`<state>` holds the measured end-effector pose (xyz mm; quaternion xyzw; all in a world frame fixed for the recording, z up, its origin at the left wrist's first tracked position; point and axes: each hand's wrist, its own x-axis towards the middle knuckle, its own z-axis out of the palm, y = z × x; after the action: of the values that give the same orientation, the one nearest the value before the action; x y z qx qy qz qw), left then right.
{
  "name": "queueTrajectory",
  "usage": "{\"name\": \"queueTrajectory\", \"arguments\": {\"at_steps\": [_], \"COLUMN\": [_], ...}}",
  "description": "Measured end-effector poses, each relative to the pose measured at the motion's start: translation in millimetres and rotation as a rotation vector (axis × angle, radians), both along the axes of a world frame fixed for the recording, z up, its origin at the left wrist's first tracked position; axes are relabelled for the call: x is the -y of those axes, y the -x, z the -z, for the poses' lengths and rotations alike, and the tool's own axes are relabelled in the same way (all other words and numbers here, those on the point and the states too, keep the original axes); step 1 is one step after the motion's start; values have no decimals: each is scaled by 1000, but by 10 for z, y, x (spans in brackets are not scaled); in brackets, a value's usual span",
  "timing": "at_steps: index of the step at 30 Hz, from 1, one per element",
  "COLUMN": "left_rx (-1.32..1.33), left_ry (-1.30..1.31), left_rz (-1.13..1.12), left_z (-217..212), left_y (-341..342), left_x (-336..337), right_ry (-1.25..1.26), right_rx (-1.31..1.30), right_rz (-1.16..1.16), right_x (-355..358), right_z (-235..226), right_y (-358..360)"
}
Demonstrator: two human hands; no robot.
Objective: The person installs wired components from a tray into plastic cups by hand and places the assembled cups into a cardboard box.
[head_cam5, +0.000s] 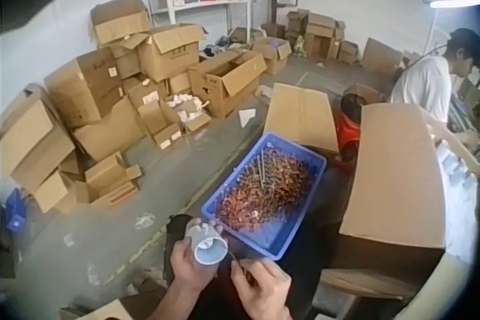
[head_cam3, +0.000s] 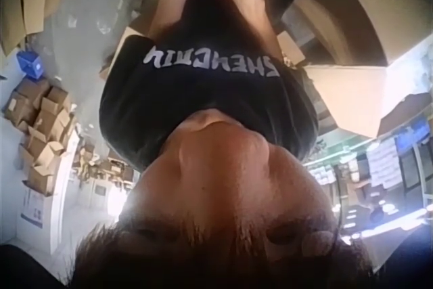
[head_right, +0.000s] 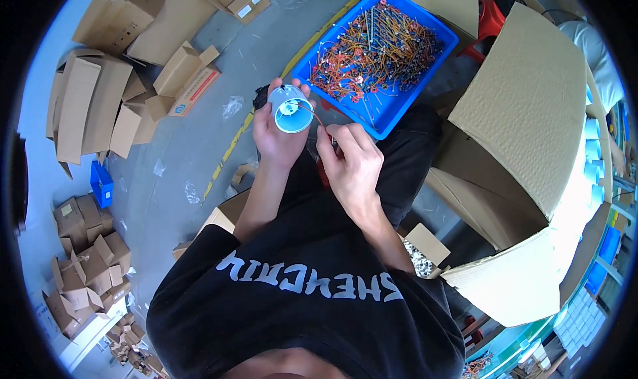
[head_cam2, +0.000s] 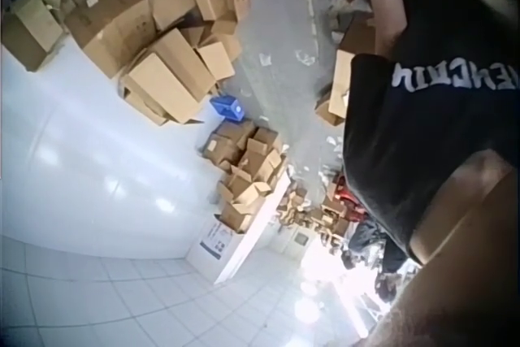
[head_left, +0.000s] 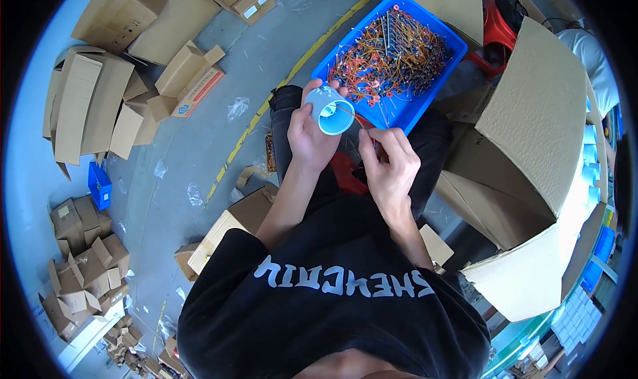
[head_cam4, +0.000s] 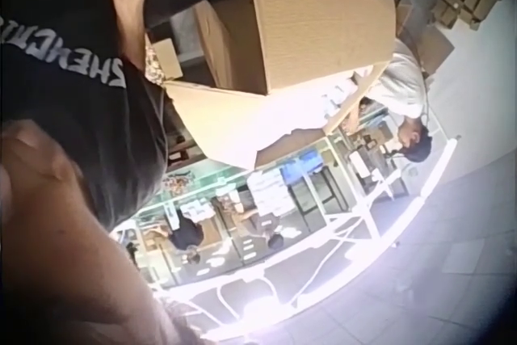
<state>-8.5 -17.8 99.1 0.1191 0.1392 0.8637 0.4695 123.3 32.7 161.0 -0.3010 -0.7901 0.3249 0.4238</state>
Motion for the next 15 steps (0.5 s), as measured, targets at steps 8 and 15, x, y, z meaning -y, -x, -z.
{"name": "queueTrajectory", "arguments": {"at_steps": [8,15], "left_rx": [-31,-20], "left_ry": [23,101], "left_rz": [6,1], "left_z": [-12,-31], "left_y": [-8,-26], "left_x": [-3,-13], "right_ry": [10,-14], "right_rx": [53,63], "right_rz": [-16,-46], "right_x": [44,69], "right_z": [-27,-22], "right_y": [-11,-9]}}
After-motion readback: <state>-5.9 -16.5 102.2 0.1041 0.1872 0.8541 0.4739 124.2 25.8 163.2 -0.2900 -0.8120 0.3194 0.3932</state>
